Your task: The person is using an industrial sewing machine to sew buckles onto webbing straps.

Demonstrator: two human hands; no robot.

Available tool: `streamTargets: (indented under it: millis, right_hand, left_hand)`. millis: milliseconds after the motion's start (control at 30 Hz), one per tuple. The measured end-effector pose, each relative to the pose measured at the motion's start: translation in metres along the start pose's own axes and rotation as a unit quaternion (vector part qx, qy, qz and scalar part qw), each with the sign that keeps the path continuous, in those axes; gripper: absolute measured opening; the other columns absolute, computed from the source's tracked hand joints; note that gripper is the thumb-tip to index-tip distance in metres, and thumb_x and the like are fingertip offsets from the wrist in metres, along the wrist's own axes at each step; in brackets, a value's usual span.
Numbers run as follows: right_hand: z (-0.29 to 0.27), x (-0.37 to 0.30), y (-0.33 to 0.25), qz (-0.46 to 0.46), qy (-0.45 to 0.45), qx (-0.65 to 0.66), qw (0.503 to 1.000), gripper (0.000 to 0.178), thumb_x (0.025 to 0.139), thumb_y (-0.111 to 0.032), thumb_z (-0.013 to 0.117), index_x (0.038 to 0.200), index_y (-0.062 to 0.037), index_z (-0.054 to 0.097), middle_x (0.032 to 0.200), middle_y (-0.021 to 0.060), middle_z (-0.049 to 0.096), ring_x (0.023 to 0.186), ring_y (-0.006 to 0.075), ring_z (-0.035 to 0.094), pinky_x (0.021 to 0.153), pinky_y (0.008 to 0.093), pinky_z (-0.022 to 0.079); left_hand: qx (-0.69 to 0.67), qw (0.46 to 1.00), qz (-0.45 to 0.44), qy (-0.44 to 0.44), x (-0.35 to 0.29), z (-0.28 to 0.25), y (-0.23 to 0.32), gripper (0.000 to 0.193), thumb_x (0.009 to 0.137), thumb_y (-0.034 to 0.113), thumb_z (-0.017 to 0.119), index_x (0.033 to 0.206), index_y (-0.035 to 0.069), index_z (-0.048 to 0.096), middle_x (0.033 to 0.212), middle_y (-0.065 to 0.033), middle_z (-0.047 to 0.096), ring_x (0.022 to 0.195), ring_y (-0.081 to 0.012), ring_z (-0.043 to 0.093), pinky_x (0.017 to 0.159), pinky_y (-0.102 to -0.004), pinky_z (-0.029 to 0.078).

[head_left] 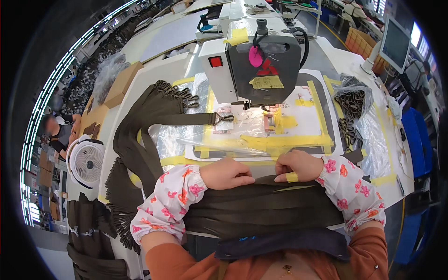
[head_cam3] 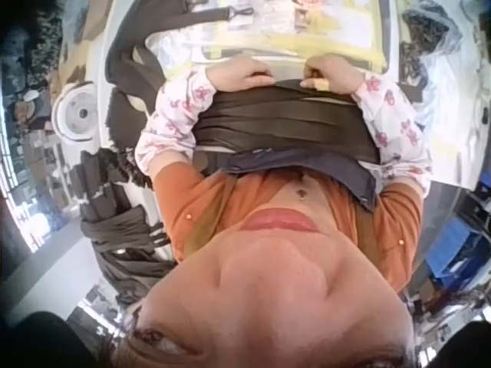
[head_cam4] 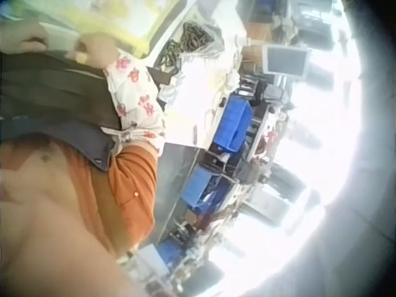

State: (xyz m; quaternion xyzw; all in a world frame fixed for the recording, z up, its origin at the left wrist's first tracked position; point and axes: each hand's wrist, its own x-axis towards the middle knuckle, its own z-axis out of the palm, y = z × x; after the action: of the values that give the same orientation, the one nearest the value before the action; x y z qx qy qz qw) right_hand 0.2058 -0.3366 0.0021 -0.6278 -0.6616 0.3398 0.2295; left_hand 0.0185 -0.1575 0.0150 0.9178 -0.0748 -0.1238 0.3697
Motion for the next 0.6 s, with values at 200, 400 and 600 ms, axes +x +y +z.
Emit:
streamTargets:
  millis: [200, 400, 600]
  right_hand:
    - [0.010, -0.005, 0.000, -0.097, 0.050, -0.107, 0.988, 0.028, 0.075, -0.030, 0.066, 0.079, -0.0042, 0.056, 0.072, 0.0114, 0.059, 0.068, 0.0281, 0.058, 0.060, 0.0355, 0.045]
    - [-0.017, -0.012, 0.001, 0.036, 0.046, -0.186, 0.981, 0.025, 0.081, -0.030, 0.056, 0.081, -0.0052, 0.058, 0.070, 0.0149, 0.059, 0.069, 0.0347, 0.057, 0.063, 0.0425, 0.044]
    - [-0.008, 0.009, 0.007, 0.040, 0.054, -0.023, 0.997, 0.027, 0.083, -0.030, 0.054, 0.078, -0.0038, 0.057, 0.068, 0.0163, 0.059, 0.068, 0.0353, 0.057, 0.063, 0.0428, 0.044]
  left_hand:
    - [-0.006, 0.999, -0.011, 0.035, -0.008, 0.013, 0.002, 0.023, 0.085, 0.025, 0.052, 0.087, 0.003, 0.058, 0.071, -0.0176, 0.057, 0.067, -0.0354, 0.056, 0.061, -0.0385, 0.045]
    - [0.027, 0.955, -0.125, 0.268, -0.034, -0.030, 0.006, 0.024, 0.082, 0.023, 0.058, 0.075, 0.000, 0.061, 0.062, -0.0166, 0.057, 0.053, -0.0307, 0.053, 0.050, -0.0335, 0.041]
    - [0.438, 0.782, -0.344, 0.280, -0.077, -0.067, -0.053, 0.033, 0.064, 0.019, 0.072, 0.092, 0.006, 0.060, 0.082, -0.0085, 0.061, 0.073, -0.0244, 0.059, 0.064, -0.0365, 0.045]
